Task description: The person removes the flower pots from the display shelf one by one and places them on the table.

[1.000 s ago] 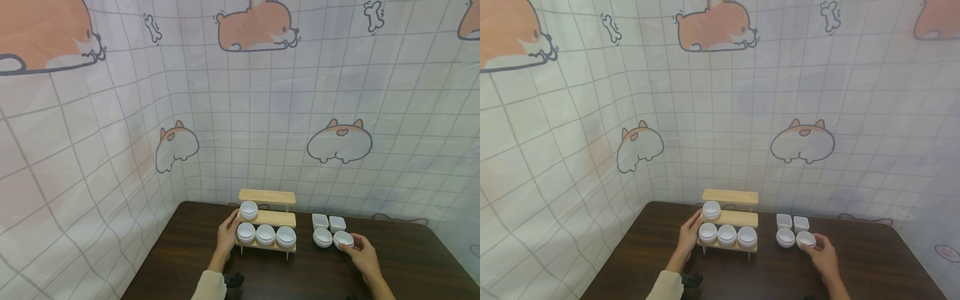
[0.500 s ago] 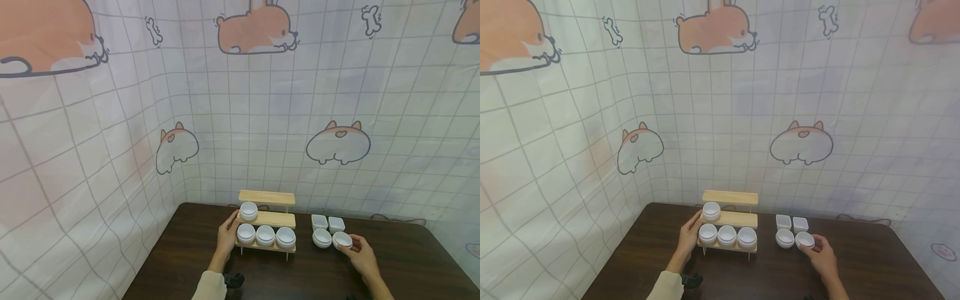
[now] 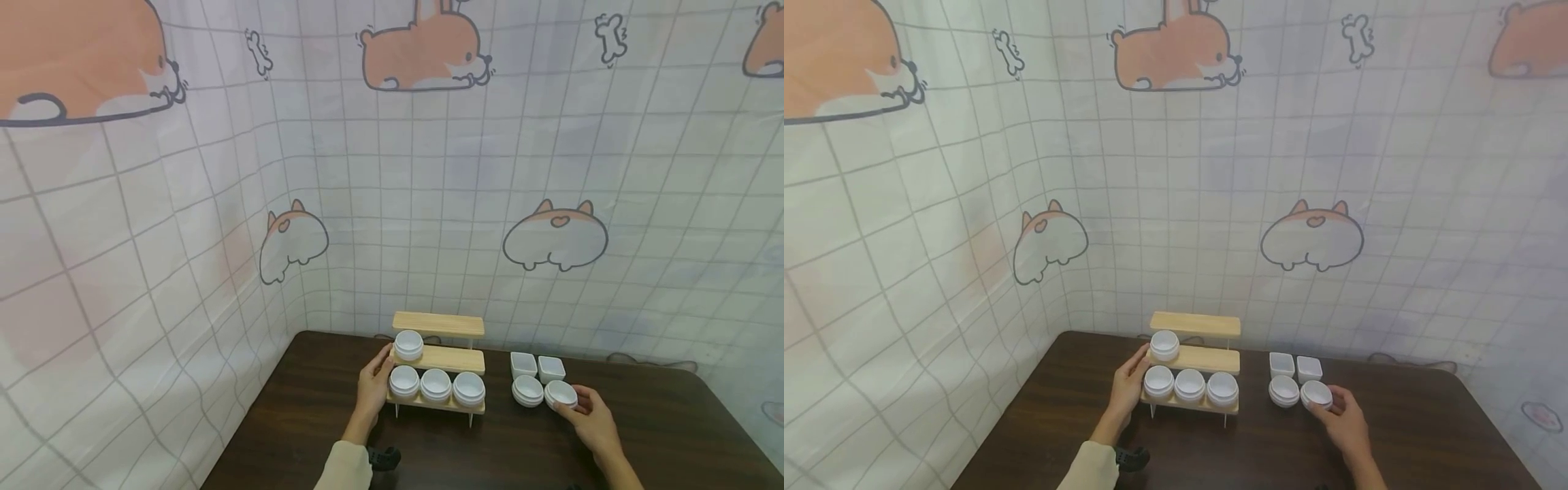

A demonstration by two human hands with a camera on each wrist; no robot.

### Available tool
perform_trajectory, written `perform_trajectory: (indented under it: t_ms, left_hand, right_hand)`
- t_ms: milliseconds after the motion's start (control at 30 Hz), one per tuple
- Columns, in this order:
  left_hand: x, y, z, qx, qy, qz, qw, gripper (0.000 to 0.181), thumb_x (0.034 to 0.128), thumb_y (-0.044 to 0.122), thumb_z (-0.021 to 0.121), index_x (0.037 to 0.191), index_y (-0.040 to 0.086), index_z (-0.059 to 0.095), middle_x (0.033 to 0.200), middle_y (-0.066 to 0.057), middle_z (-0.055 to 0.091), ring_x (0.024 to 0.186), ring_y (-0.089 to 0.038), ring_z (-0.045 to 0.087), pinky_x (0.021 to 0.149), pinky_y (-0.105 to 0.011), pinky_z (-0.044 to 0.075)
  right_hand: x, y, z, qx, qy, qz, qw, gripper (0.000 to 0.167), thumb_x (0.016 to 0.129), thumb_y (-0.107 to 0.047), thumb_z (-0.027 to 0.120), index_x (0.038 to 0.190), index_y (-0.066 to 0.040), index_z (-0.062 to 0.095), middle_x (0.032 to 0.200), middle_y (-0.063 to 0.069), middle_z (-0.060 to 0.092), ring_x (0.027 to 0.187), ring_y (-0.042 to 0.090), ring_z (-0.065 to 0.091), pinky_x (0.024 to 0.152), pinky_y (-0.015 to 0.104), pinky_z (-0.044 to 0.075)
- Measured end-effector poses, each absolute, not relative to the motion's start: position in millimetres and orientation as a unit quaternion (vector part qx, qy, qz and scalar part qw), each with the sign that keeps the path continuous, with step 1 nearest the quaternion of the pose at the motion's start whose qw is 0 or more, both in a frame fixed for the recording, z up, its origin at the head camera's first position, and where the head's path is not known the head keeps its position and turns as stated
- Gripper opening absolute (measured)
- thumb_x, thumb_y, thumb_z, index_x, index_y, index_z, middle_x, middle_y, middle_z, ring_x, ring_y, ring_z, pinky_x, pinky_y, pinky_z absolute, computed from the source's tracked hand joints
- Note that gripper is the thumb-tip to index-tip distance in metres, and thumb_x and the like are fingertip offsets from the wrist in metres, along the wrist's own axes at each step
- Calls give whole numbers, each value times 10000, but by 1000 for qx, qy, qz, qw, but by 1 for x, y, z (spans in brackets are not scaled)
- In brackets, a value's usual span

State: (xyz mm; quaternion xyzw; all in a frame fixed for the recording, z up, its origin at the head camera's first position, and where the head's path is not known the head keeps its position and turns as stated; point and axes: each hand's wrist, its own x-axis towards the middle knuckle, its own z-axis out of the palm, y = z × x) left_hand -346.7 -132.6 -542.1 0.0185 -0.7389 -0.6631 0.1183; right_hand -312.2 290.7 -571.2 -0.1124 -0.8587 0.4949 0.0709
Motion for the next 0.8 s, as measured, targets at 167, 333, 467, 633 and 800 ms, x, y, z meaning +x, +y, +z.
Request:
perform_trajectory:
  t_ms: [167,333,467,633,800]
  left_hand:
    - [-347,-133,-541,17,-737,-665,120,418,1064,326,558,1464,209,588,1428,-66,640,1043,-133,606,872,-271,470]
    - [-346,-133,-541,14,-738,-664,119,425,1063,331,560,1466,197,586,1454,-69,620,1040,-140,595,859,-267,466]
    - [-346,-133,-542,16,-738,-664,120,417,1064,330,558,1462,210,590,1449,-65,624,1041,-144,591,865,-273,463]
    - [-348,-134,-543,24,-741,-660,122,406,1063,341,558,1451,232,602,1474,-44,606,1026,-139,571,858,-275,451]
    - [-348,-134,-543,17,-742,-659,121,409,1062,332,562,1453,220,600,1484,-49,595,1045,-148,572,878,-294,454]
  right_hand:
    - [-314,291,-571,-110,-858,496,73,761,923,-350,773,1470,22,397,1421,332,510,1254,401,554,722,131,455]
    - [-313,292,-570,-115,-859,494,73,758,917,-324,780,1466,33,399,1410,334,516,1194,349,590,715,126,456]
    - [-314,292,-570,-115,-858,496,72,772,915,-338,786,1471,31,398,1410,320,519,1042,118,596,725,123,462]
    - [-313,290,-566,-110,-850,512,58,815,916,-338,785,1490,51,357,1420,319,494,942,-55,491,741,114,463]
    - [-307,290,-560,-119,-837,532,52,848,928,-315,770,1508,89,301,1418,315,464,921,-79,464,746,100,457]
